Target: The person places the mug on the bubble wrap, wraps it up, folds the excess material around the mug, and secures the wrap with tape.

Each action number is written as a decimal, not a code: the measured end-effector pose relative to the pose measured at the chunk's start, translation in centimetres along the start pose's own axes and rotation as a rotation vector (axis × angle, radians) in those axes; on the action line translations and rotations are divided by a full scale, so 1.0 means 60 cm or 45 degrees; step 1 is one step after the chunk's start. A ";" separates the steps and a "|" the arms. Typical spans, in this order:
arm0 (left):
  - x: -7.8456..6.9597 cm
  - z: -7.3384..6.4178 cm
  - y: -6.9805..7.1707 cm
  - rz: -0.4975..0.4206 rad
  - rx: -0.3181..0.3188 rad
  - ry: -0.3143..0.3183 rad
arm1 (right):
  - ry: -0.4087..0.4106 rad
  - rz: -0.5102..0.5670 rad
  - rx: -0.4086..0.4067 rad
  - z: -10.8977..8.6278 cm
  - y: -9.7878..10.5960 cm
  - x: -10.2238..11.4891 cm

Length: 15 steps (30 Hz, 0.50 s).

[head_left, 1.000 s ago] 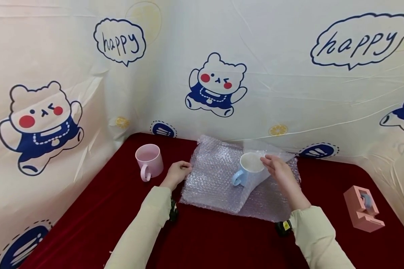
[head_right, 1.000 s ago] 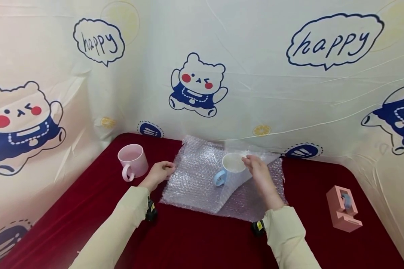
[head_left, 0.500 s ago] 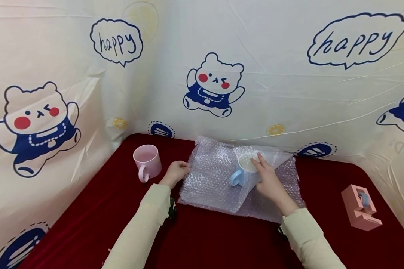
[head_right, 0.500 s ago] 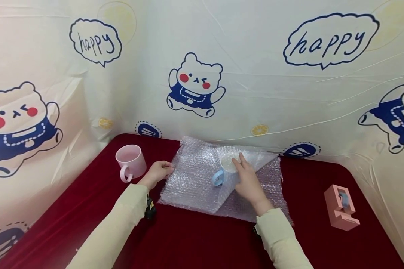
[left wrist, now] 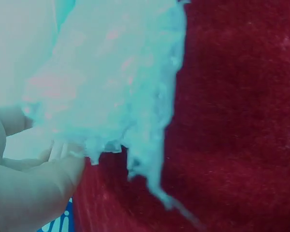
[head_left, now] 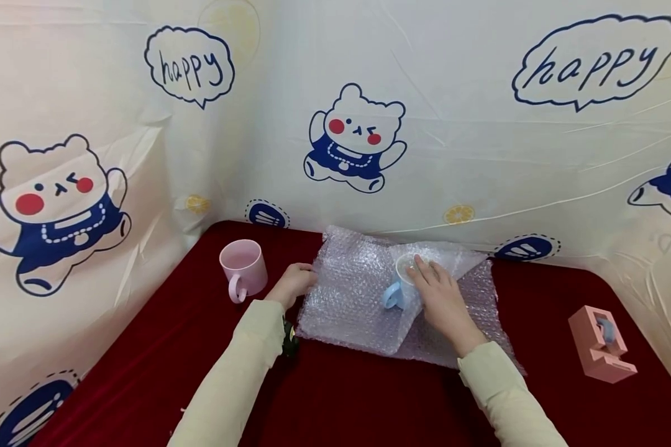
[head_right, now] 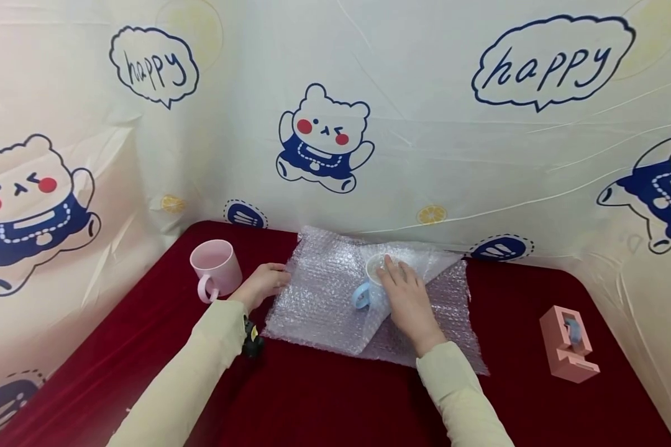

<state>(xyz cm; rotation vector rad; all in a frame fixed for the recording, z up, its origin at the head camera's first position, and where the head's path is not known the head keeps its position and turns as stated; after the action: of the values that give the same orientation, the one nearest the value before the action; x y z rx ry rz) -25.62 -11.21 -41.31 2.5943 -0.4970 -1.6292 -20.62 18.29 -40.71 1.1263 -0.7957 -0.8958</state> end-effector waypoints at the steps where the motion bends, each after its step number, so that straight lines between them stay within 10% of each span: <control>1: -0.002 0.001 0.000 -0.001 0.012 0.005 | 0.008 -0.010 0.003 0.000 -0.001 -0.001; 15: -0.032 0.003 -0.009 0.140 0.122 -0.042 | 0.043 -0.034 0.074 0.008 0.001 -0.005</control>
<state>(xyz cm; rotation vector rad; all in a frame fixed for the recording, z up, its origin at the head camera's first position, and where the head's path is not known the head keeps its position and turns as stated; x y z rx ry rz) -26.41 -10.14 -39.81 2.5581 -0.7231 -1.6549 -21.15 18.39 -40.58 1.2024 -0.7846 -0.8785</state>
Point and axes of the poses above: each hand's wrist, its own z-axis towards the middle knuckle, its own y-axis out of the back of the hand, x = y × z, the point moved 1 cm from there along z, towards the middle knuckle, and after that the axes turned 7 degrees about x, right-handed, at the moved point
